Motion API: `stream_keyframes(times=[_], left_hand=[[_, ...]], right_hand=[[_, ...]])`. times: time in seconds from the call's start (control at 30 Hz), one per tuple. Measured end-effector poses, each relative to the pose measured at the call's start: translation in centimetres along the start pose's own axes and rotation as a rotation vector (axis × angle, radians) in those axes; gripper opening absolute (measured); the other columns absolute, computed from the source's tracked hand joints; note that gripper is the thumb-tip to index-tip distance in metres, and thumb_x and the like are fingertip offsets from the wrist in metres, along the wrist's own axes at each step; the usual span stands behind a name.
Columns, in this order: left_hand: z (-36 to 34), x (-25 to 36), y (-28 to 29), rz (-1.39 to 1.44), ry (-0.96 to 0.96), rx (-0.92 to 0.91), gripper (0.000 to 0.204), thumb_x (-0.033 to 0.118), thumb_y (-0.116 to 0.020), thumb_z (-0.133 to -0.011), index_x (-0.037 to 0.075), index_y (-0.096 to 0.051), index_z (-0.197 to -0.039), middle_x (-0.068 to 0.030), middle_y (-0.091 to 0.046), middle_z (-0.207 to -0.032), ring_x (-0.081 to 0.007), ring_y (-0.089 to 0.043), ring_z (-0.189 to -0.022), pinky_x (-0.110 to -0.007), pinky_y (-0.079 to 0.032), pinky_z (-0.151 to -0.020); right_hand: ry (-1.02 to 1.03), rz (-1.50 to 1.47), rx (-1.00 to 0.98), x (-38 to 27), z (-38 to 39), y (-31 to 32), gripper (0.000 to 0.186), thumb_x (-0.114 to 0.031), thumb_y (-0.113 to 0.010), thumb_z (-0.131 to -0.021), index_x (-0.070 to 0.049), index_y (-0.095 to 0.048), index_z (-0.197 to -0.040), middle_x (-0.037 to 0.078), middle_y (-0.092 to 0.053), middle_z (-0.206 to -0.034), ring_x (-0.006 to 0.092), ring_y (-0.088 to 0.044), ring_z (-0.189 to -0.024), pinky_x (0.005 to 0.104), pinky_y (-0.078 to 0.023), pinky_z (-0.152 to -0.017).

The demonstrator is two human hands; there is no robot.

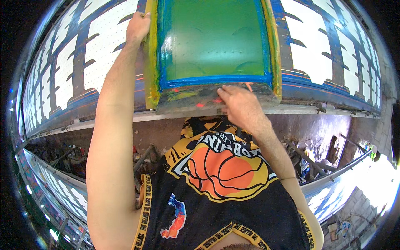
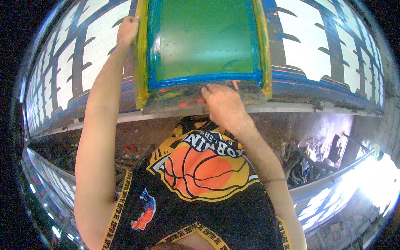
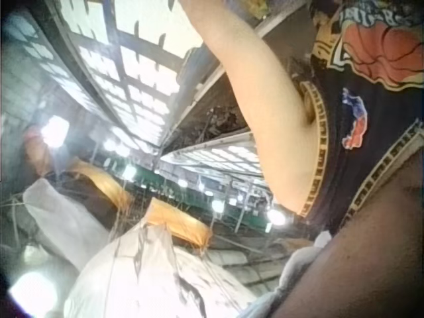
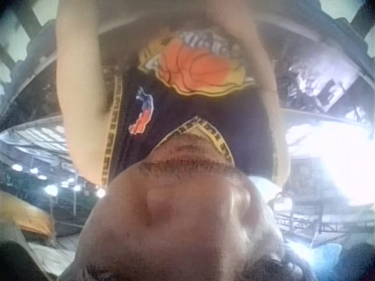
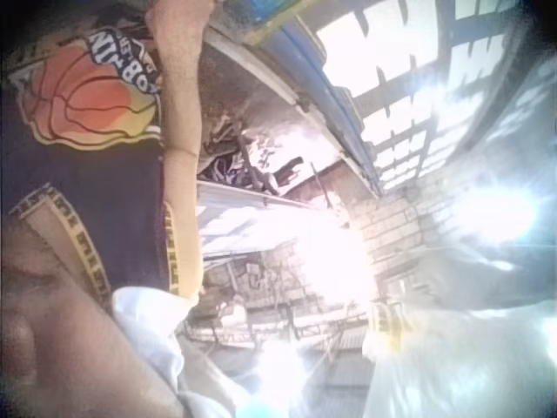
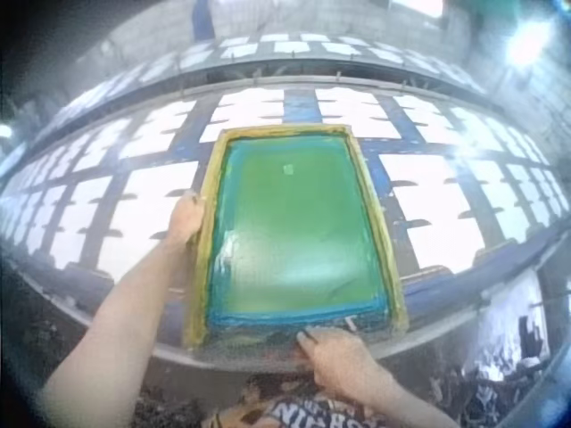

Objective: The person repeatedly inks a screen printing frame with green ink using a squeegee, spreading the ink evenly across the mesh. The person then lifts and repositions the frame multiple times during the process.

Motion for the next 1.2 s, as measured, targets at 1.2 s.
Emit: stream_keyframes(times=[1.2], left_hand=[[-3.6,-4.4,-0.6,0.189,-0.066,0.011,0.057,0.052,-0.067,-0.104,0.001,-0.071,-0.129,-0.0187,-0.075,-0.125,-0.0282,-0.069,-0.116,-0.041,-0.052,-0.104]], right_hand=[[-0.274,-0.345,0.729,19.8,3.4,7.1,0.055,-0.027,-0.083,-0.078,0.006,-0.071,-0.120,0.020,-0.067,-0.098,0.0400,-0.070,-0.095,0.0482,-0.059,-0.083]])
Point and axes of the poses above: each hand's wrist, its own z-axis away from the middle knuckle, its own y-axis out of the back of the hand, x = y × z, the point moved 2 cm from there along -z, towards the middle knuckle
